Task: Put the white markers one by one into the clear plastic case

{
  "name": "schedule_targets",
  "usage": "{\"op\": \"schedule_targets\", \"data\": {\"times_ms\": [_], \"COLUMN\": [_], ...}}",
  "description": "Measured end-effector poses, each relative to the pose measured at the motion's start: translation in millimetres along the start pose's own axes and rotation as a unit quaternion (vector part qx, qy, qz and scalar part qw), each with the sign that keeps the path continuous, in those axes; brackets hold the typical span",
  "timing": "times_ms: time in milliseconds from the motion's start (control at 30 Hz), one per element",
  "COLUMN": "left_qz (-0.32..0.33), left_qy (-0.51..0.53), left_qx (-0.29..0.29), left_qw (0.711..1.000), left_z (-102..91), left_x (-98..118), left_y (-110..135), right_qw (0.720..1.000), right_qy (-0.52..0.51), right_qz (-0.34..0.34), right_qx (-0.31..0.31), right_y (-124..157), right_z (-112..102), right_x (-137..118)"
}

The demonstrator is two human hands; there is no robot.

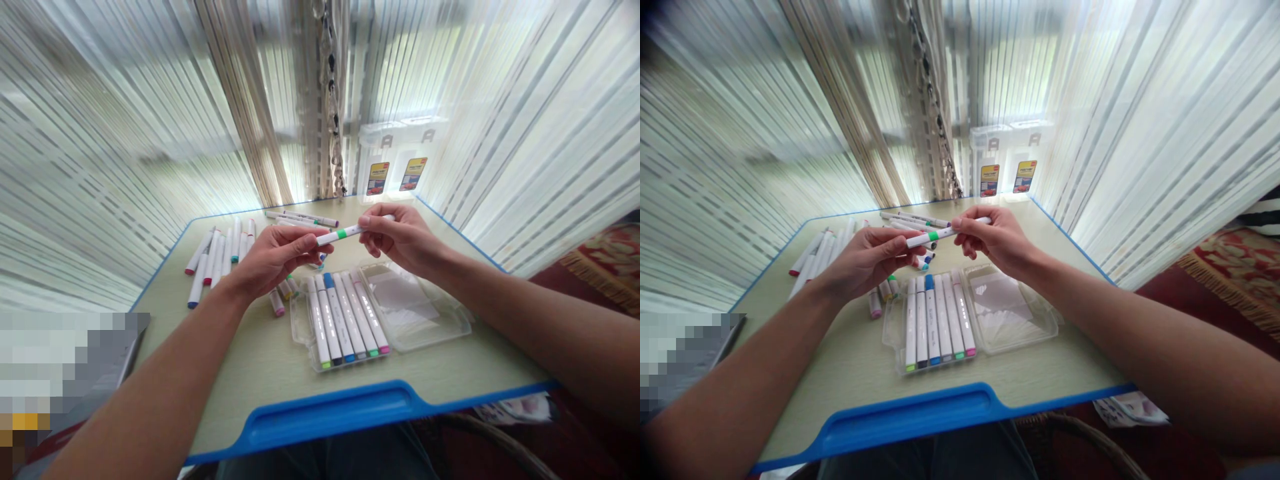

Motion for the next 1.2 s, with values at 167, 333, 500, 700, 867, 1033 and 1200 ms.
{"op": "schedule_targets", "data": {"times_ms": [167, 333, 500, 700, 867, 1033, 1200], "left_qz": [-0.003, 0.007, 0.027, 0.025, 0.021, 0.026, 0.036], "left_qy": [-0.007, -0.050, -0.062, -0.063, -0.040, -0.016, -0.013], "left_qx": [0.014, 0.026, 0.031, 0.052, 0.048, 0.031, 0.026], "left_qw": [1.000, 0.998, 0.997, 0.996, 0.998, 0.999, 0.999], "left_z": [-3.1, -4.5, -5.4, -5.9, -5.1, -2.5, -0.5], "left_x": [0.6, 0.8, 0.7, 1.0, 0.2, 0.3, 1.7], "left_y": [-0.2, 0.5, 0.1, -0.1, -0.7, -0.2, 0.4], "right_qw": [1.000, 1.000, 1.000, 0.999, 1.000, 1.000, 0.999], "right_qy": [0.024, 0.026, 0.021, 0.032, 0.028, 0.008, -0.010], "right_qz": [-0.005, -0.008, -0.012, -0.015, -0.013, 0.016, 0.038], "right_qx": [-0.003, 0.000, 0.005, 0.006, -0.001, -0.006, -0.011], "right_y": [1.7, 0.9, 0.5, 1.6, 1.9, 1.0, 0.7], "right_z": [2.3, 1.2, -0.8, -2.0, -0.2, 1.1, 1.6], "right_x": [-1.6, -1.9, -2.0, -1.1, -1.8, 0.2, 3.2]}}
Point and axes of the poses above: each hand's wrist, its own y-axis away from the middle knuckle, its own z-axis out of the palm, x = y × z, the point moved 7 cm from there along -y, towards the middle knuckle, and after that the axes turned 1 degree about -y, right-handed, at the moved point
